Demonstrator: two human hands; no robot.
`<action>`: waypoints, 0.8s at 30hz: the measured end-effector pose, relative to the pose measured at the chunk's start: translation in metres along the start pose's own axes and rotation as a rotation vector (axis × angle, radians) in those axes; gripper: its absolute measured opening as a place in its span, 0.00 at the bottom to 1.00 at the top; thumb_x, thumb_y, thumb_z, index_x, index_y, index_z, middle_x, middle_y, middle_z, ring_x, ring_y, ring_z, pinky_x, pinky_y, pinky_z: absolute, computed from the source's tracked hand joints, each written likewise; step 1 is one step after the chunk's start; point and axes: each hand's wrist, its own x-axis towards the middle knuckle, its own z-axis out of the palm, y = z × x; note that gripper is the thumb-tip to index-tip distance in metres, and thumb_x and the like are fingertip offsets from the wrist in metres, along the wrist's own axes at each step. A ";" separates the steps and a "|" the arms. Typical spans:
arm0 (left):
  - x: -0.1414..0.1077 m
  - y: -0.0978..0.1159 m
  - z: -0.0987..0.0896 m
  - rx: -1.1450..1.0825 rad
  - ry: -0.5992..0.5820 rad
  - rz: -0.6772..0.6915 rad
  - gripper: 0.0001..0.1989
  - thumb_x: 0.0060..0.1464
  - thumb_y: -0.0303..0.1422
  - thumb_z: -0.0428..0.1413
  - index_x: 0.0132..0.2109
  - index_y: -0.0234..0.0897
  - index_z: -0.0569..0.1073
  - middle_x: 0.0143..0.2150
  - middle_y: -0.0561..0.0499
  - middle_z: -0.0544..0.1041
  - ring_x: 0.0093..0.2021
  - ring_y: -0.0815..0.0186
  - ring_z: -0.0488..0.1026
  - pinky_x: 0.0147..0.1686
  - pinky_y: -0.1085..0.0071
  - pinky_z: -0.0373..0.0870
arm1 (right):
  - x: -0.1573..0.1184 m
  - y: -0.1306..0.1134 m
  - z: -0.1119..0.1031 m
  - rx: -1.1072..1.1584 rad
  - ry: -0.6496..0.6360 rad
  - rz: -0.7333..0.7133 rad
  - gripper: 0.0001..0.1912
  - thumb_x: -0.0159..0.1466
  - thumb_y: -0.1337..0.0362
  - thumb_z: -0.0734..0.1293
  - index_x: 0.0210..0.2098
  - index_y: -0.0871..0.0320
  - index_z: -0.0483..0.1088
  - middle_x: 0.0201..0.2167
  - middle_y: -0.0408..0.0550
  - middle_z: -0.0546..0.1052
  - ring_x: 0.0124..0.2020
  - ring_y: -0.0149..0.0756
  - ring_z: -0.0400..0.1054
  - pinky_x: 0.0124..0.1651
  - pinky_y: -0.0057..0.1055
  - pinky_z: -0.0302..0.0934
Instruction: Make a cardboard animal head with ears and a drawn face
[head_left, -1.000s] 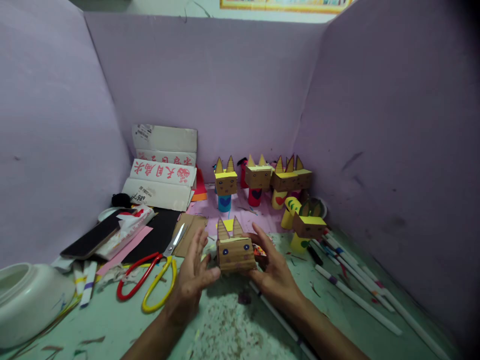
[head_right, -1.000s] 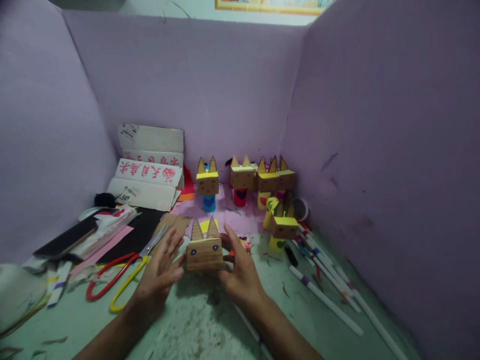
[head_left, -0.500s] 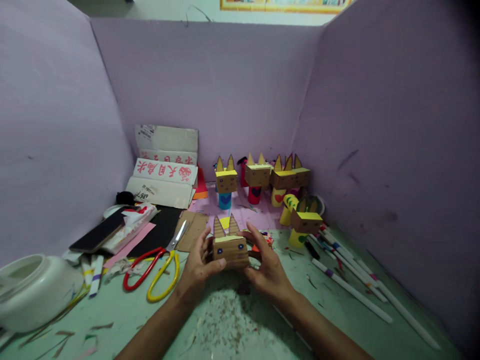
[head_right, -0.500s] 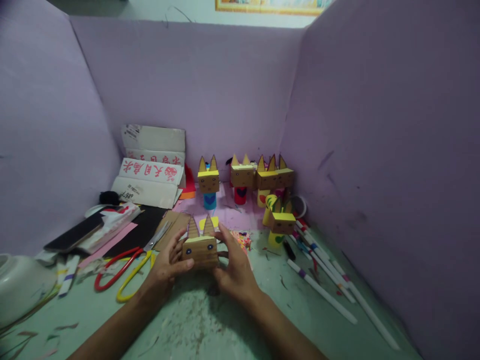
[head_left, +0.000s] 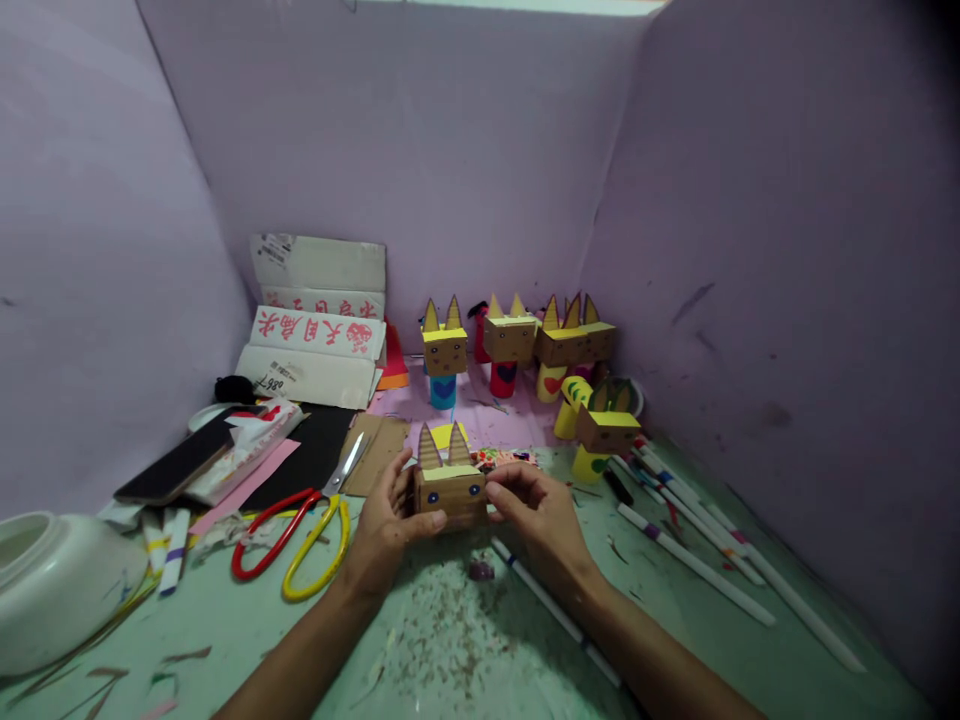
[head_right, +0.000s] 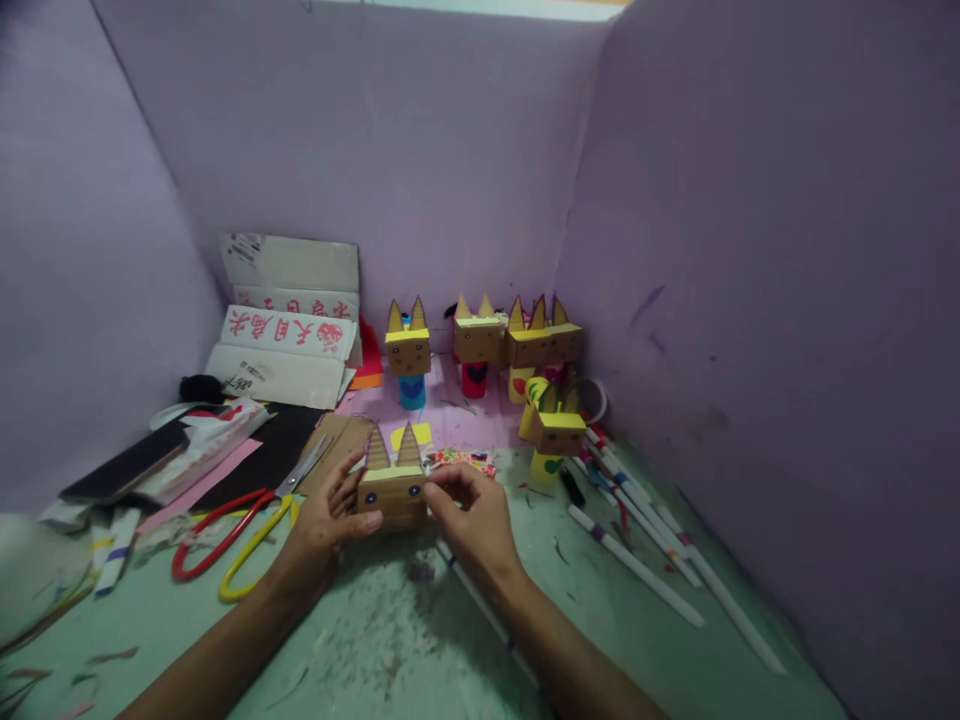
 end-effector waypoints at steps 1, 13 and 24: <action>0.000 0.000 0.000 0.004 0.003 -0.002 0.50 0.31 0.27 0.67 0.62 0.30 0.55 0.59 0.36 0.67 0.59 0.49 0.64 0.53 0.62 0.65 | 0.000 0.001 0.001 -0.005 0.005 -0.006 0.12 0.46 0.58 0.72 0.23 0.60 0.71 0.22 0.45 0.73 0.25 0.35 0.66 0.25 0.30 0.65; 0.002 -0.003 0.000 0.023 0.014 -0.001 0.51 0.28 0.27 0.68 0.62 0.28 0.55 0.61 0.33 0.63 0.60 0.46 0.61 0.55 0.60 0.63 | -0.001 0.008 0.006 -0.183 0.010 -0.113 0.06 0.47 0.64 0.68 0.24 0.57 0.66 0.22 0.42 0.71 0.24 0.33 0.66 0.23 0.26 0.60; 0.000 0.001 0.003 0.040 0.004 -0.014 0.52 0.28 0.28 0.68 0.62 0.27 0.53 0.62 0.32 0.62 0.61 0.46 0.59 0.55 0.61 0.64 | 0.000 0.004 0.008 -0.180 0.023 -0.085 0.08 0.47 0.61 0.68 0.21 0.57 0.65 0.20 0.41 0.68 0.23 0.32 0.63 0.23 0.25 0.58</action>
